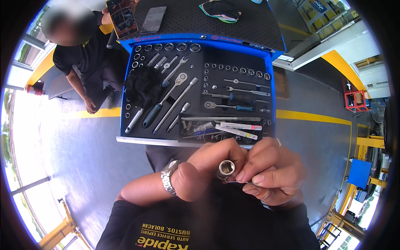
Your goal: The person holds a metal socket and uses a thin wire to clean the inside of the socket. They repeatedly insert the wire into the socket and rotate it to remove debris. The person briefly opens a tool drawer to retrieve a pair of pliers, uses them to pull the wire, and then returns the pliers to the drawer.
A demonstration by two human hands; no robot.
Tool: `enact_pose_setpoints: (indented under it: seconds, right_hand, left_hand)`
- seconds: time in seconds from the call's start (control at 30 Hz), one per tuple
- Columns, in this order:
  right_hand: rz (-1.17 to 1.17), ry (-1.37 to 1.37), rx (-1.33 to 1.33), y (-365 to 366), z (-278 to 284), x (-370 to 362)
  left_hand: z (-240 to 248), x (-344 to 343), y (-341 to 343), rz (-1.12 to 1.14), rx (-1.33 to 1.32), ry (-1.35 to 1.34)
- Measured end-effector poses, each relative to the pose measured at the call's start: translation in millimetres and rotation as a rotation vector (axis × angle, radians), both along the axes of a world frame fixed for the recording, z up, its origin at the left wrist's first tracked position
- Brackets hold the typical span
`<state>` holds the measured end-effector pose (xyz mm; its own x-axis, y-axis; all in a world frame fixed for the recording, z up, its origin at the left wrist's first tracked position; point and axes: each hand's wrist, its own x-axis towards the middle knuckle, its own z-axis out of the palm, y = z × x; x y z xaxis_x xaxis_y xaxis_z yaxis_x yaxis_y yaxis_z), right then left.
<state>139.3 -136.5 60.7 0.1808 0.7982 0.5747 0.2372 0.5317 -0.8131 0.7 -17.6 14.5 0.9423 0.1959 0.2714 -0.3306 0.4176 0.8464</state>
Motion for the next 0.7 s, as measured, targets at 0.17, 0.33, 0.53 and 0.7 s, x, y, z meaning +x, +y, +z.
enact_pose_setpoints:
  seconds: [0.17,0.33,0.53,0.7]
  right_hand:
    - [-0.018,0.012,-0.046,-3.0,3.9,-0.9]
    - [-0.044,-0.038,-0.054,-6.2,9.4,-0.9]
    - [-0.090,-0.082,-0.027,-8.9,11.4,-4.1]
    - [-0.147,-0.155,-0.046,-8.9,15.8,-7.8]
  left_hand:
    - [-0.7,-0.7,-1.5,-0.028,0.029,0.007]
    - [3.7,-1.9,-0.8,-0.029,0.082,0.021]
    - [10.9,-1.4,-2.2,0.037,0.222,-0.007]
    - [10.3,1.2,-2.3,0.092,0.303,-0.013]
